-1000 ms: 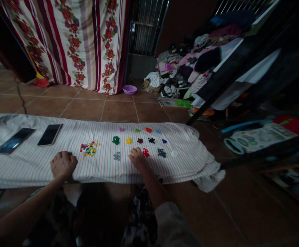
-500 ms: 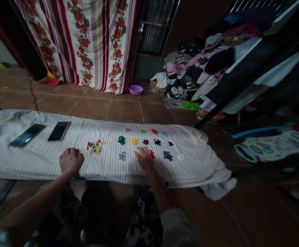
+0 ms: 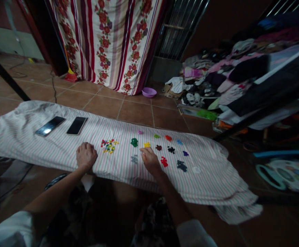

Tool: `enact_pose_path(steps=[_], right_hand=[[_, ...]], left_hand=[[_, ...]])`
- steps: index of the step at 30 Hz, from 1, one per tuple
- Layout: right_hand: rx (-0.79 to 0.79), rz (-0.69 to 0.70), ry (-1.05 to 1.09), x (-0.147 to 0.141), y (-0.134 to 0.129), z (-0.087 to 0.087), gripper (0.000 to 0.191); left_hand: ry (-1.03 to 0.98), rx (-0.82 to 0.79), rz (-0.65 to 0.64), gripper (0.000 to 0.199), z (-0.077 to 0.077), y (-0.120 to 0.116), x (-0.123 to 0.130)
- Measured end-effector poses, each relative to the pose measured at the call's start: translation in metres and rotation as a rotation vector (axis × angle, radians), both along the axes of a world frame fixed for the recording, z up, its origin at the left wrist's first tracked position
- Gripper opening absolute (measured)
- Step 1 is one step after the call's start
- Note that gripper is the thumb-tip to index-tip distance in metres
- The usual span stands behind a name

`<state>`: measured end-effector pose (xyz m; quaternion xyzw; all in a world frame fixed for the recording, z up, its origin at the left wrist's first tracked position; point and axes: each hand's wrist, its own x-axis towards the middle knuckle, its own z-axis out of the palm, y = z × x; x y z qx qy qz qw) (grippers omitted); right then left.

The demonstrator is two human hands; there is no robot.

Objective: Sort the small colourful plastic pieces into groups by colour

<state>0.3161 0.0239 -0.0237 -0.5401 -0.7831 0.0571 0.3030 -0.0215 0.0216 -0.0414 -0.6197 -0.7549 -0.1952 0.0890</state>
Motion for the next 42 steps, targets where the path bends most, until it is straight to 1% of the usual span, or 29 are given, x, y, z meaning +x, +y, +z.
enact_pose_path(steps=[5,8,11,14,17,19,21,25,29,33,37,40,42], right_hand=[[-0.106,0.195,0.032,-0.06,0.009,-0.006,0.025],[-0.175,0.277,0.014,-0.099,0.016,-0.008,0.024],[-0.214,0.296,-0.018,-0.135,0.028,-0.002,0.024],[-0.25,0.299,-0.082,-0.166,0.04,0.011,0.026],[-0.294,0.276,-0.192,-0.19,0.052,0.024,0.025],[-0.306,0.263,-0.271,-0.201,0.059,0.028,0.025],[-0.303,0.268,-0.35,-0.208,0.065,0.028,0.025],[-0.298,0.29,-0.496,-0.215,0.075,0.024,0.023],[-0.314,0.288,-0.533,-0.217,0.083,0.018,0.024],[-0.322,0.286,-0.5,-0.217,0.087,0.016,0.019],[-0.289,0.28,-0.424,-0.214,0.085,0.018,0.013],[-0.278,0.273,-0.325,-0.209,0.082,0.018,0.01],[-0.299,0.227,-0.229,-0.205,0.08,0.018,0.009]], left_hand=[[-0.034,0.014,-0.009,0.022,-0.001,0.0,0.0],[-0.056,0.019,-0.002,0.021,-0.002,0.0,0.0],[-0.08,0.034,-0.004,0.022,-0.004,0.001,0.0],[-0.076,0.045,-0.008,0.023,-0.006,0.002,-0.001],[-0.065,0.06,-0.004,0.023,-0.007,0.002,-0.001],[-0.071,0.067,-0.006,0.024,-0.009,0.003,-0.001],[-0.08,0.069,-0.006,0.023,-0.009,0.003,-0.001],[-0.099,0.063,-0.017,0.024,-0.009,0.003,-0.001],[-0.124,0.056,-0.023,0.026,-0.009,0.003,-0.001],[-0.152,0.046,-0.021,0.026,-0.008,0.002,-0.001],[-0.158,0.051,-0.026,0.026,-0.008,0.003,-0.001],[-0.132,0.062,-0.019,0.025,-0.009,0.003,-0.001],[-0.125,0.06,-0.018,0.025,-0.009,0.003,-0.001]])
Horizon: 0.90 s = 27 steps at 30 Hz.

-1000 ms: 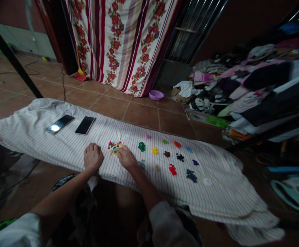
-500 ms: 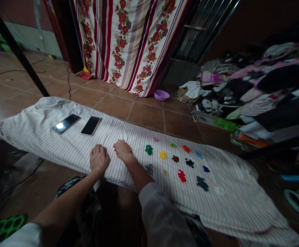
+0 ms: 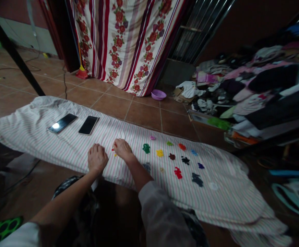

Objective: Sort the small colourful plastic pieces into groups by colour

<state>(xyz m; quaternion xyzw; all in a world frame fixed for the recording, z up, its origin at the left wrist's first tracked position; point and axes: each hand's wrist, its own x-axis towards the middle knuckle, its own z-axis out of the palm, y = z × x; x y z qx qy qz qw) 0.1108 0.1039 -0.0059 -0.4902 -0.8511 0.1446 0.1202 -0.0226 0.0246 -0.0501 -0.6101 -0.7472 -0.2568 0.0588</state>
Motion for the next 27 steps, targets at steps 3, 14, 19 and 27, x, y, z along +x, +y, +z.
enact_pose_path(steps=[3,14,19,27], right_hand=[[-0.056,-0.11,0.108,0.01,-0.004,-0.002,0.009],[-0.009,-0.251,0.377,0.068,-0.043,-0.013,0.016],[-0.009,-0.29,0.354,0.095,-0.069,-0.019,0.015],[0.041,-0.352,0.402,0.144,-0.105,-0.014,0.019]], left_hand=[[-0.008,-0.015,-0.006,0.025,0.002,-0.001,0.0],[0.037,-0.036,0.007,0.023,0.007,-0.004,0.0],[0.049,-0.039,0.009,0.024,0.007,-0.006,-0.001],[0.078,-0.043,0.003,0.03,0.01,-0.009,-0.001]])
